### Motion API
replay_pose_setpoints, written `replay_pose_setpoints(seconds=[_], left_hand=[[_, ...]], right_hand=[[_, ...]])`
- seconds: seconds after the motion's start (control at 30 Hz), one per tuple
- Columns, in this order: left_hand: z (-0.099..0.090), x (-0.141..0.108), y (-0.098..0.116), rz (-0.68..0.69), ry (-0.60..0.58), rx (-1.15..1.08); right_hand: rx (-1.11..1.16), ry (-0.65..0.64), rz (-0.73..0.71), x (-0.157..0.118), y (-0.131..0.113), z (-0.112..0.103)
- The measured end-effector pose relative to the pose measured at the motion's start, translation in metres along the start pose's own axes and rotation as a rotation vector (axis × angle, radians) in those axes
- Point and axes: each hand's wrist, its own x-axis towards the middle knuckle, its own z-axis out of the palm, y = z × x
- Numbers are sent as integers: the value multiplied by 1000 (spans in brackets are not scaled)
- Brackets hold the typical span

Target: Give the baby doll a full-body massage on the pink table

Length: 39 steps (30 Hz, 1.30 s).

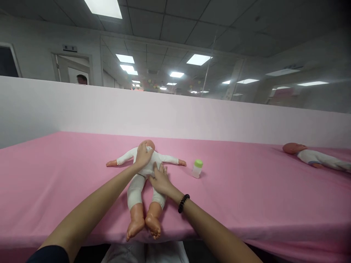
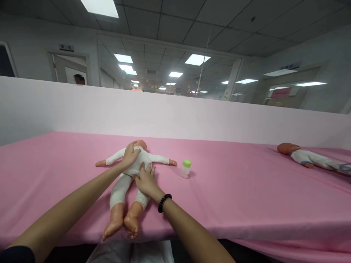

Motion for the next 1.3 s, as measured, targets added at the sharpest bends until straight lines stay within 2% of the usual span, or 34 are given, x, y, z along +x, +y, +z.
replay_pose_setpoints(seconds=[0.13,0.2,0.27,0.37,0.57,0.73,0.9,1.13,1.3], left_hand=[[-16,26,-35,42,-128,142],[-16,33,-47,100,-185,233],[-12,37,-55,164,-214,328],[-5,38,-62,216,-218,453],[0,37,-66,163,-283,619],[3,35,-65,134,-286,699],[2,28,-63,269,-313,691],[-4,28,-72,192,-389,630],[2,23,-63,197,-309,671]], right_hand=[[132,38,-48,27,-10,-31],[203,113,-76,50,-13,-47],[160,246,-87,73,-14,-53],[46,353,-148,102,-10,-42],[-20,373,-182,131,3,-6],[-55,389,-219,134,9,-4],[-90,414,-303,120,12,-8],[-60,318,-265,119,16,-1],[-76,329,-301,119,14,-5]])
